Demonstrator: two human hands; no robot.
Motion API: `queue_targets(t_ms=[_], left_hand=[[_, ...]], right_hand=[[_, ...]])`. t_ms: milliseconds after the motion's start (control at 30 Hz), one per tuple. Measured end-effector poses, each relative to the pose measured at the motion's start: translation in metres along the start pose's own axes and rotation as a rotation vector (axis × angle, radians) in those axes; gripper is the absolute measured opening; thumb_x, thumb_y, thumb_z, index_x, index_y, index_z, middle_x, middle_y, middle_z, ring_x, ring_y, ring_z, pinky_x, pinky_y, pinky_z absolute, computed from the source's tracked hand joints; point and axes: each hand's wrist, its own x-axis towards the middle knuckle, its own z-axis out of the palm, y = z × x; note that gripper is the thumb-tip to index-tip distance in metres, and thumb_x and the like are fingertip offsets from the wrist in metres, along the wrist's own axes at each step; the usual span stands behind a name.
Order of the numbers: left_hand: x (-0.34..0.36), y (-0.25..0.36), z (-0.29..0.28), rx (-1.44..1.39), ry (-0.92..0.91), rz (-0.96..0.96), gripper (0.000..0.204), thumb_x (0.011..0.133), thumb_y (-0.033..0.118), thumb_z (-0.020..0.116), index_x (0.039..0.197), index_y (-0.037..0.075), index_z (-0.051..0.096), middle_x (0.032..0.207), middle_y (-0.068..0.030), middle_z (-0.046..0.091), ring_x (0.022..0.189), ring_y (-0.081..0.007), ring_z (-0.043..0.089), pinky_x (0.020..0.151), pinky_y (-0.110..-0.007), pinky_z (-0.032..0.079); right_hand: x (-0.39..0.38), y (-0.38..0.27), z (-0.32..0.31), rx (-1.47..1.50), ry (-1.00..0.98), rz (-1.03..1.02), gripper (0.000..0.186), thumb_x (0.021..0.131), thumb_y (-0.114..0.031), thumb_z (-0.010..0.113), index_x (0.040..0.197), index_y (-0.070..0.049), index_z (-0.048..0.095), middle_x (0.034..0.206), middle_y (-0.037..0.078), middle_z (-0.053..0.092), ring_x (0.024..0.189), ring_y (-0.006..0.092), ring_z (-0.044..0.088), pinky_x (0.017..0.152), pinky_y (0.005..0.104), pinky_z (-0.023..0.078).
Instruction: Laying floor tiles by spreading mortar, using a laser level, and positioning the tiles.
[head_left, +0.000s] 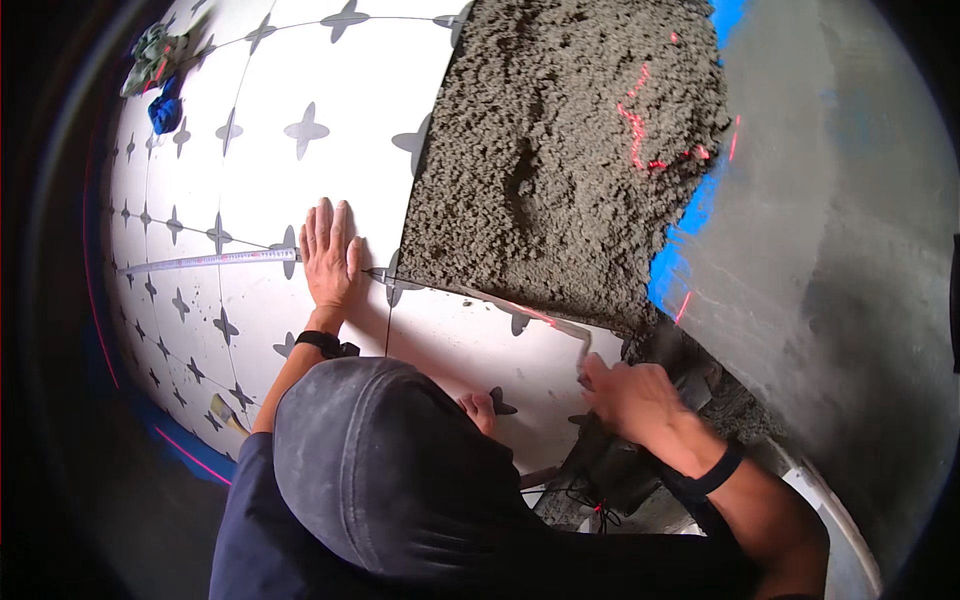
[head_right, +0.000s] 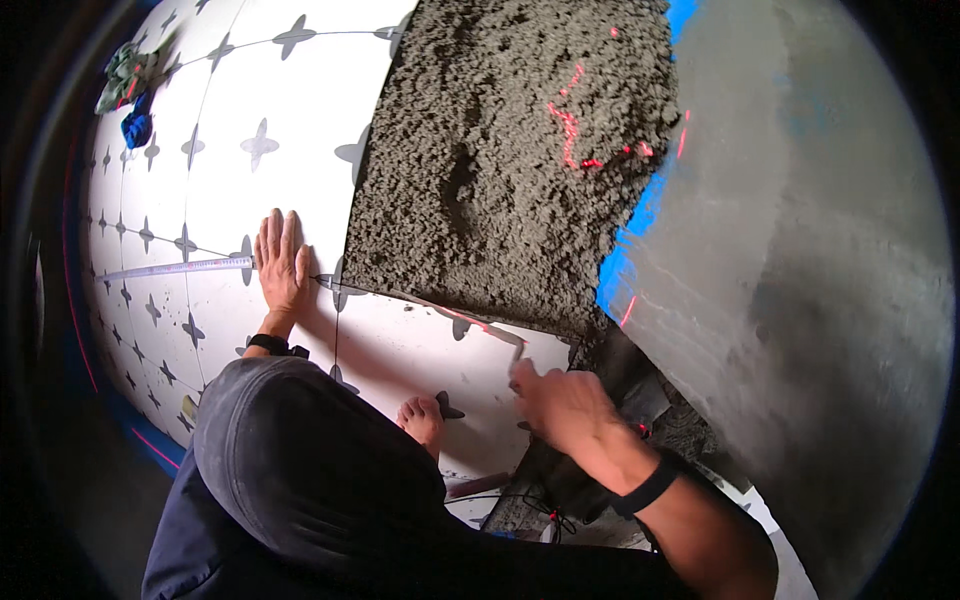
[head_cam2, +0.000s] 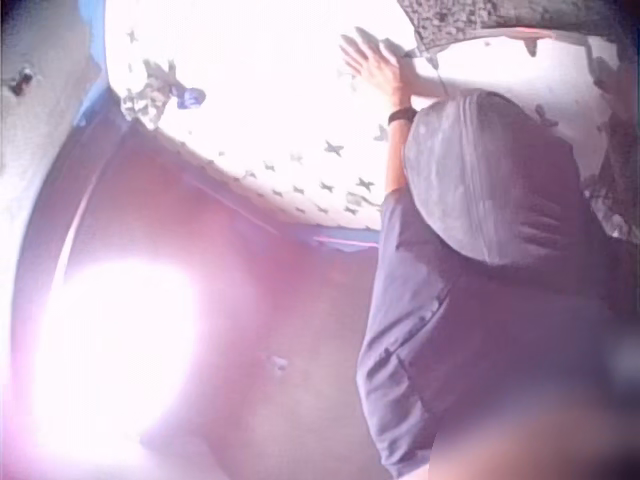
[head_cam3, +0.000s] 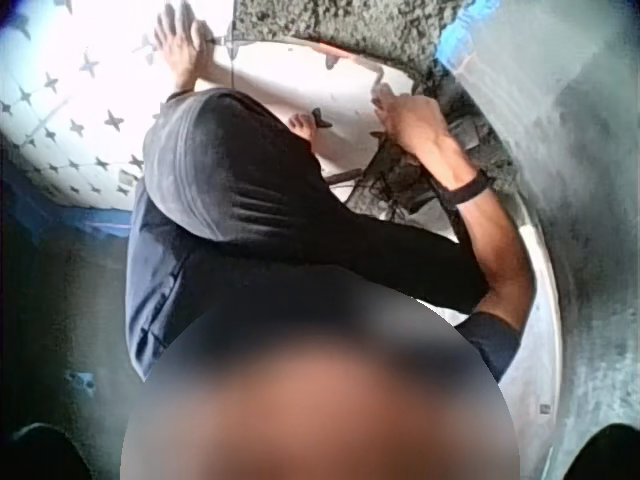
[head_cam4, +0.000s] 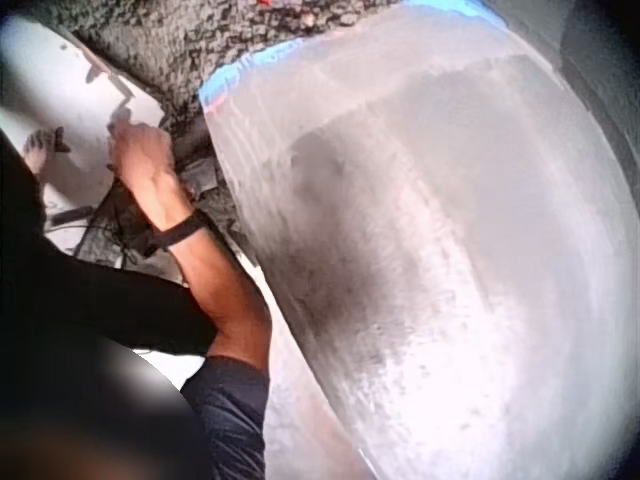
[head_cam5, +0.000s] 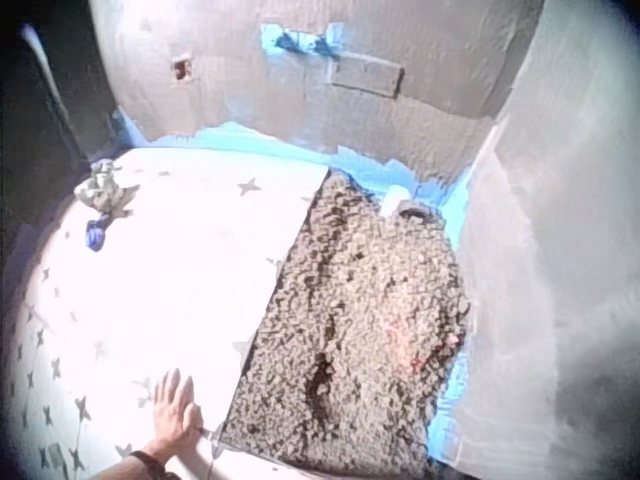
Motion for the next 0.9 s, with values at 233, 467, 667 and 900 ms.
queue_targets(t_ms=[233, 467, 667, 900], left_hand=[[0.001, 0.000, 0.003, 0.022, 0.012, 0.007, 0.058, 0.098, 0.037, 0.040, 0.153, 0.019, 0.034, 0.160, -0.0115, 0.026, 0.149, -0.0325, 0.020, 0.122, -0.046, 0.011], [-0.001, -0.004, 0.009, 0.028, 0.004, 0.014, 0.058, 0.098, 0.037, 0.039, 0.153, 0.019, 0.034, 0.160, -0.0128, 0.026, 0.148, -0.0325, 0.021, 0.122, -0.046, 0.011], [0.002, -0.003, 0.000, 0.060, -0.026, 0.009, 0.059, 0.097, 0.036, 0.044, 0.152, 0.016, 0.035, 0.158, -0.0148, 0.029, 0.147, -0.0352, 0.023, 0.121, -0.048, 0.015], [0.004, 0.002, -0.005, 0.039, -0.022, -0.012, 0.059, 0.095, 0.035, 0.046, 0.150, 0.014, 0.039, 0.158, -0.0149, 0.030, 0.147, -0.0358, 0.023, 0.121, -0.048, 0.014]], right_hand=[[-0.065, 0.059, 0.018, -0.174, -0.010, 0.185, 0.017, 0.095, -0.020, 0.050, 0.103, -0.005, 0.055, 0.074, 0.022, 0.066, 0.072, 0.0396, 0.068, 0.061, 0.0533, 0.050], [-0.123, 0.095, 0.011, -0.297, -0.069, 0.300, 0.030, 0.094, -0.029, 0.056, 0.108, -0.003, 0.051, 0.068, 0.020, 0.066, 0.063, 0.0421, 0.064, 0.060, 0.0549, 0.048], [-0.088, 0.040, -0.013, -0.037, 0.037, 0.243, 0.036, 0.091, -0.033, 0.061, 0.115, -0.009, 0.049, 0.081, 0.022, 0.069, 0.071, 0.0429, 0.067, 0.064, 0.0538, 0.053], [0.025, -0.007, 0.021, 0.209, -0.148, 0.045, 0.038, 0.092, -0.037, 0.060, 0.113, -0.007, 0.050, 0.098, 0.017, 0.069, 0.090, 0.0411, 0.066, 0.076, 0.0500, 0.051]])
